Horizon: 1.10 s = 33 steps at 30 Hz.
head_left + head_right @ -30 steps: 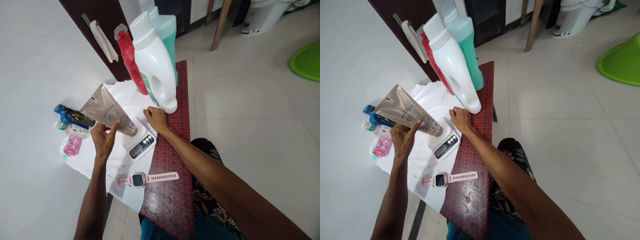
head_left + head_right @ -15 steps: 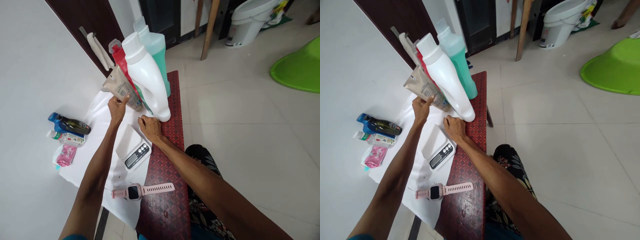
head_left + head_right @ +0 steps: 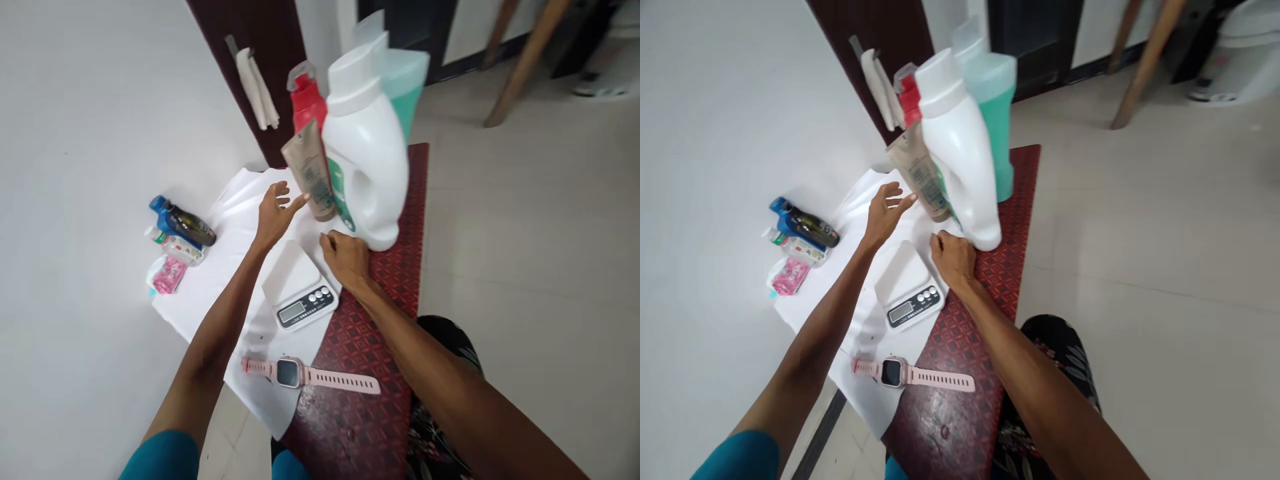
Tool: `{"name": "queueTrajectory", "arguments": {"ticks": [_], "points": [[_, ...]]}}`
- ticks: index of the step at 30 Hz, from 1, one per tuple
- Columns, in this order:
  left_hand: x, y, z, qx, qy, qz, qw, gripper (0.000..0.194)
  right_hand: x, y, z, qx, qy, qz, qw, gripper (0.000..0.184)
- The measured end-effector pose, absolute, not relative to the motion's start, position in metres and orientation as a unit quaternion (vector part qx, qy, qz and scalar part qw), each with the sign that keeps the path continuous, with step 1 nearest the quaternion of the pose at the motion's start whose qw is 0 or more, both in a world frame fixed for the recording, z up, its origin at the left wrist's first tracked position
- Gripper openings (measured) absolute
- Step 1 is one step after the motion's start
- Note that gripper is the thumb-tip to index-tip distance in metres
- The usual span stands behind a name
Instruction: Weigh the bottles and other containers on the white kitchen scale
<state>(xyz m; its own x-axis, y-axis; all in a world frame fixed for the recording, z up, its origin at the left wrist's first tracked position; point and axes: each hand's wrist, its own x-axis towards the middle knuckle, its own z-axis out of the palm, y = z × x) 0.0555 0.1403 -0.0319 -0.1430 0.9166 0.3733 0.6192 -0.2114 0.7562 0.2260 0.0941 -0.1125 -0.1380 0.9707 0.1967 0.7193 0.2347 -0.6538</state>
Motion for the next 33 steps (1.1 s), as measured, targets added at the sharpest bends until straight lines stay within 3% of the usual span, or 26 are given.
{"name": "queueTrajectory", "arguments": {"ticks": [8,13,19,27,33], "points": [[-0.106,0.055,-0.020,0.419,0.737,0.503,-0.167,0.056,0.223,0.101,-0.132,-0.569,-0.726,0.200,0.331,0.037],[-0.161,0.061,-0.028,0.335,0.818,0.454,-0.110,0.061,0.224,0.104,-0.134,-0.570,-0.716,0.215,0.341,0.038],[-0.171,0.110,-0.045,0.305,0.822,0.468,-0.113,0.088,0.227,0.107,-0.138,-0.564,-0.705,0.242,0.355,0.039],[-0.169,0.141,-0.044,0.245,0.818,0.502,-0.139,0.058,0.226,0.109,-0.141,-0.567,-0.710,0.233,0.347,0.042],[-0.147,0.121,-0.031,0.300,0.811,0.488,-0.117,0.061,0.223,0.108,-0.131,-0.585,-0.710,0.217,0.325,0.041]]}}
